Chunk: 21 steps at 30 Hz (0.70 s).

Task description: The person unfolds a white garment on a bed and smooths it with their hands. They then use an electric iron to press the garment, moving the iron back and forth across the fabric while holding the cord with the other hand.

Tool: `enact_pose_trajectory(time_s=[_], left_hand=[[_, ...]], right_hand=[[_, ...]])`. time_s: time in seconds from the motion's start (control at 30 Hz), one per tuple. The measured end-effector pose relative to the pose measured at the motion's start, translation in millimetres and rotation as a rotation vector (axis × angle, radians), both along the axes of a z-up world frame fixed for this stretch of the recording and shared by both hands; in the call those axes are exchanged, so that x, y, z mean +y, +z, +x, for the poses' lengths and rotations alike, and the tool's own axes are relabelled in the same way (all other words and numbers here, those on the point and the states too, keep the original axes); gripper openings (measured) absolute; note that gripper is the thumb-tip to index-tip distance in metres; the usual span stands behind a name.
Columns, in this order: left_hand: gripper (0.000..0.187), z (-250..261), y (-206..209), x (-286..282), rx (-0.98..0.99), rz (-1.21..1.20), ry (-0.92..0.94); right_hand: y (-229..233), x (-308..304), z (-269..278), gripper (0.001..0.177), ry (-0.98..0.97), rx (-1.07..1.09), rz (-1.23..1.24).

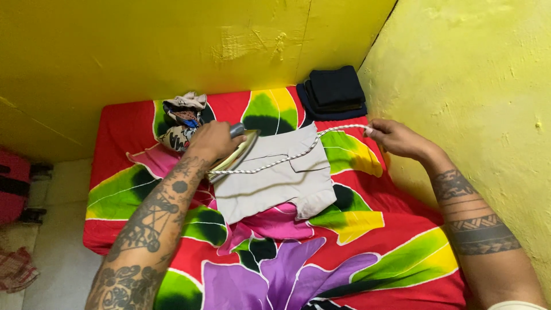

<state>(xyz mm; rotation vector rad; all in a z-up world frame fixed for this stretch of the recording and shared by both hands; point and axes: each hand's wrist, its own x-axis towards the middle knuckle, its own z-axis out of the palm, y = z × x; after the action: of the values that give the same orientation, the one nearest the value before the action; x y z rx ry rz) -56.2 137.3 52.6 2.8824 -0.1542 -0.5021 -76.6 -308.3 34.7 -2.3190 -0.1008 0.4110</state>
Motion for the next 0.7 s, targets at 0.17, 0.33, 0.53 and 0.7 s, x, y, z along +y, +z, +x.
enact_pose_trajectory(time_s=[0.17,0.33,0.53,0.7], left_hand=[[0.055,-1.8,15.9,-41.3,-0.023,-0.087,-0.058],[0.056,7.1,-2.7,-92.7,-0.019,-0.088,-0.208],[0.057,21.3,-39.9,-148.6,0.031,-0.028,-0.497],[0.063,25.4,-37.2,-175.6,0.035,-0.021,-0.52]], right_hand=[[-3.9,-12.2,12.6,0.022,-0.051,-0.204,-0.147],[6.6,-8.7,0.0,0.02,-0.12,-0.301,-0.117],[-2.7,-17.3,5.1,0.02,-0.096,-0.32,-0.041],[8.1,-8.6,7.6,0.02,-0.084,-0.306,-0.073]])
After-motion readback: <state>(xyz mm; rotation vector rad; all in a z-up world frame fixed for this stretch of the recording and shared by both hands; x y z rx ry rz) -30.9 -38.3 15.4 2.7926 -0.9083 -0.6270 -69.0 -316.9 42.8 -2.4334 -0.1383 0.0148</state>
